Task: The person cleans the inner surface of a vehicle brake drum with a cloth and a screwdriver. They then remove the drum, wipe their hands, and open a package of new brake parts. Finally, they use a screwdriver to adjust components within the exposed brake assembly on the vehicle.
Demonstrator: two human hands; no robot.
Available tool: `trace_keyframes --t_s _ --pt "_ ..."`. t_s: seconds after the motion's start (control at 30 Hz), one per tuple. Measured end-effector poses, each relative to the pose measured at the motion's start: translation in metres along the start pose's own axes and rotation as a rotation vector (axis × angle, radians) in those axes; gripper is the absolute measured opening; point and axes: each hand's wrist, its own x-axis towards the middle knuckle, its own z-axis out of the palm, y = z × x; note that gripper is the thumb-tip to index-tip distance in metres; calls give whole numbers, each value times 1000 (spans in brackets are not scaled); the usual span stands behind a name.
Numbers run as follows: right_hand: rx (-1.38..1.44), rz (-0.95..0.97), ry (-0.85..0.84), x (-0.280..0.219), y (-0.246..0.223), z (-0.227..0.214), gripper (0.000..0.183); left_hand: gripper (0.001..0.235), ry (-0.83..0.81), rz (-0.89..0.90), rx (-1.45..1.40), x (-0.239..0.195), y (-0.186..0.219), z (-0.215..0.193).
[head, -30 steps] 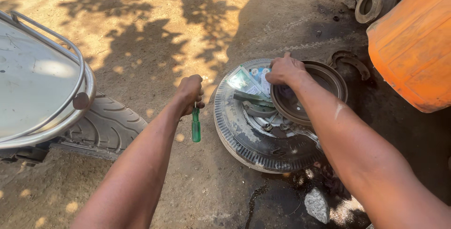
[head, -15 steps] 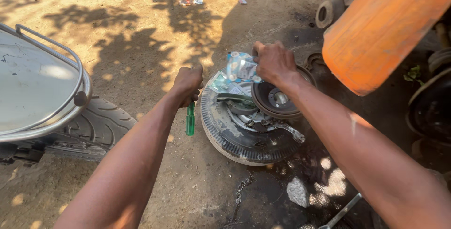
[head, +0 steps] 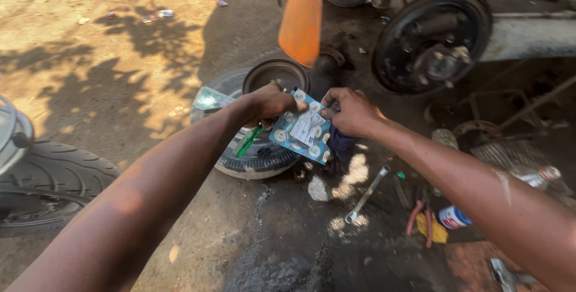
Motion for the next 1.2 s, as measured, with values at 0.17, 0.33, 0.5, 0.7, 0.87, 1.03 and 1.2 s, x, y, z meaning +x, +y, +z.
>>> trace_keyframes --t_s 0.17,0.33,0.5,0.7,0.87,1.03,1.2 --pt "-31 90 -28 -61 50 -52 27 38 -53 45 -102 10 40 88" --pt "-144 -54 360 -102 108 -67 38 38 254 -22 -339 41 48 164" --pt "-33 -2 40 -113 137 -70 47 36 301 -162 -1273 72 48 212" --pt "-144 105 -209 -124 134 -32 58 26 296 -97 -1621 89 28 252" --pt "-254 26 -250 -124 139 -25 50 26 264 -61 -1453 85 19 236" --pt "-393 208 -226 -126 142 -61 43 37 348 119 -1218 95 -10 211" --pt "-273 273 -243 -131 147 -79 42 56 532 125 -377 95 -26 213"
